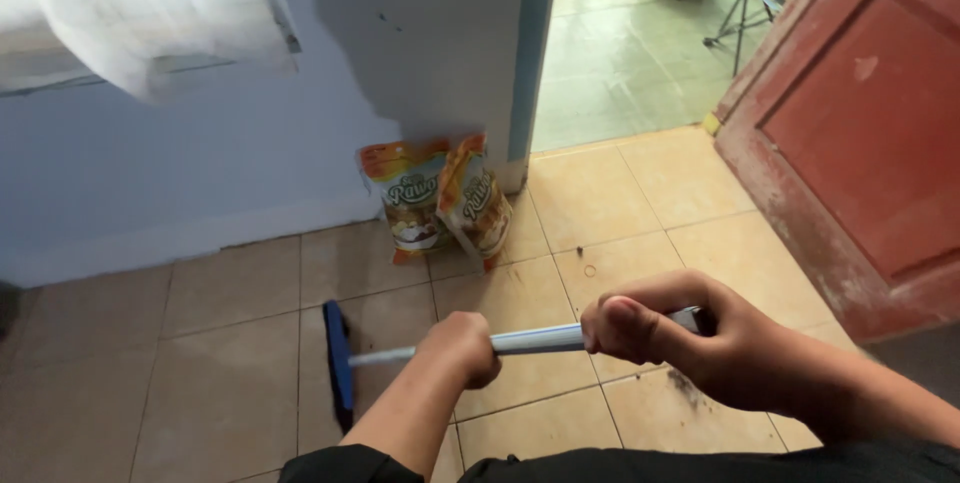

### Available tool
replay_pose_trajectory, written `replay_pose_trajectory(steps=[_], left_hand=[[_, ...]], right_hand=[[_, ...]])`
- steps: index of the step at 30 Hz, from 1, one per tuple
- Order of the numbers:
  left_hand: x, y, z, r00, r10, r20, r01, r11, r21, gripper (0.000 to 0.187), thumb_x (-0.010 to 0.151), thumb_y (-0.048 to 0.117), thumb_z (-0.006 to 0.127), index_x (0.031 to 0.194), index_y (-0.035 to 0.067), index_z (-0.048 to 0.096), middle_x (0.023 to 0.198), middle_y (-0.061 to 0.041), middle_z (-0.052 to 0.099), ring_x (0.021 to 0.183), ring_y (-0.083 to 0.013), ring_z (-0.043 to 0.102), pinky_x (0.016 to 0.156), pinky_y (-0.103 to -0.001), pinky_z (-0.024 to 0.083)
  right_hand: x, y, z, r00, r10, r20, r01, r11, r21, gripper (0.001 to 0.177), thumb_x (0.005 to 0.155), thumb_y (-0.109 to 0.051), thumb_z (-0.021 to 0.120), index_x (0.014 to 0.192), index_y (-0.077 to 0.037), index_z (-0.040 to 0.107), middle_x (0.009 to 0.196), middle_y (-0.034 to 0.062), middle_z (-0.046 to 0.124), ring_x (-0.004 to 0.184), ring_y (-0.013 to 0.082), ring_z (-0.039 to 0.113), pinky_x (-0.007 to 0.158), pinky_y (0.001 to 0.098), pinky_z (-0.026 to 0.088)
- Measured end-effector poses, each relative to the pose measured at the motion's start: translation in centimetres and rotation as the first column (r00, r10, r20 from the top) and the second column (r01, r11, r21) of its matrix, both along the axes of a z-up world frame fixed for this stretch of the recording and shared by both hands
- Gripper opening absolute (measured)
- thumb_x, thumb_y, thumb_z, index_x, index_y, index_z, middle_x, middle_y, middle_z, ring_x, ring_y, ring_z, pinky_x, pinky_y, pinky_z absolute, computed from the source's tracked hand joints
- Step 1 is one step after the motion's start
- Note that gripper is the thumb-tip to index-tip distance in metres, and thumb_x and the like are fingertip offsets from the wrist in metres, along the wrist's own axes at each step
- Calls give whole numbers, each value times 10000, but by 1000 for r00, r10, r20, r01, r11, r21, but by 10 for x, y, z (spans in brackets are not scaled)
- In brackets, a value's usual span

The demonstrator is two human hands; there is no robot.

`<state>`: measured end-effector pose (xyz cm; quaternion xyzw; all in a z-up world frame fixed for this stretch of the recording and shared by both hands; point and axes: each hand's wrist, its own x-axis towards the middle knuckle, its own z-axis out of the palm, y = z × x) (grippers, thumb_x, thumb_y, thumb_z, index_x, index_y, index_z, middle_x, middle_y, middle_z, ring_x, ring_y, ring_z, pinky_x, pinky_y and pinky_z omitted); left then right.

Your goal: The person sweeps debris from the floor in one room into another area, then picks up a plastic bag and places a long pole inside it.

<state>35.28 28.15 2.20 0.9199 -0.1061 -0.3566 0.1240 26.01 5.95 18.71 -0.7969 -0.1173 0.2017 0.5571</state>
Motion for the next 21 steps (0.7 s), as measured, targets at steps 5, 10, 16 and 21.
replay_pose_trajectory(steps=[5, 10, 16, 21], left_hand=[[-18, -50, -25, 991, -127, 28, 130, 968, -216, 238, 833, 279, 719, 996, 117, 783, 1101, -189, 725, 1059, -367, 681, 913, -428, 559], [-12, -116, 5, 971, -227, 78, 239, 887, -394, 254, 841, 320, 688, 998, 141, 776, 1087, -163, 732, 1055, -353, 690, 904, -439, 560], [-1, -148, 52, 921, -343, 186, 386, 872, -300, 285, 909, 295, 655, 1031, 68, 776, 1106, -204, 733, 1064, -368, 708, 910, -444, 573], [1, -127, 36, 926, -378, 19, 376, 912, -164, 287, 875, 246, 648, 1111, 135, 767, 1177, -163, 715, 1108, -341, 687, 940, -432, 564]], right_hand=[[-12, -7, 34, 993, 28, -118, -60, 960, -273, 491, 1005, -470, 573, 770, -58, 699, 645, -17, 517, 632, 115, 448, 595, 297, 401], [-31, -26, 55, 999, -31, -35, 14, 906, -423, 467, 1021, -476, 592, 809, -91, 750, 663, -26, 554, 638, 108, 468, 608, 314, 436], [-55, -85, 86, 984, -160, 84, 176, 955, -237, 393, 1048, -392, 598, 823, -77, 658, 667, 16, 561, 657, 142, 515, 620, 356, 480], [-40, -105, 33, 970, -241, -20, 242, 964, 110, 513, 1065, -320, 597, 684, 20, 651, 664, 76, 517, 641, 191, 470, 614, 397, 505]])
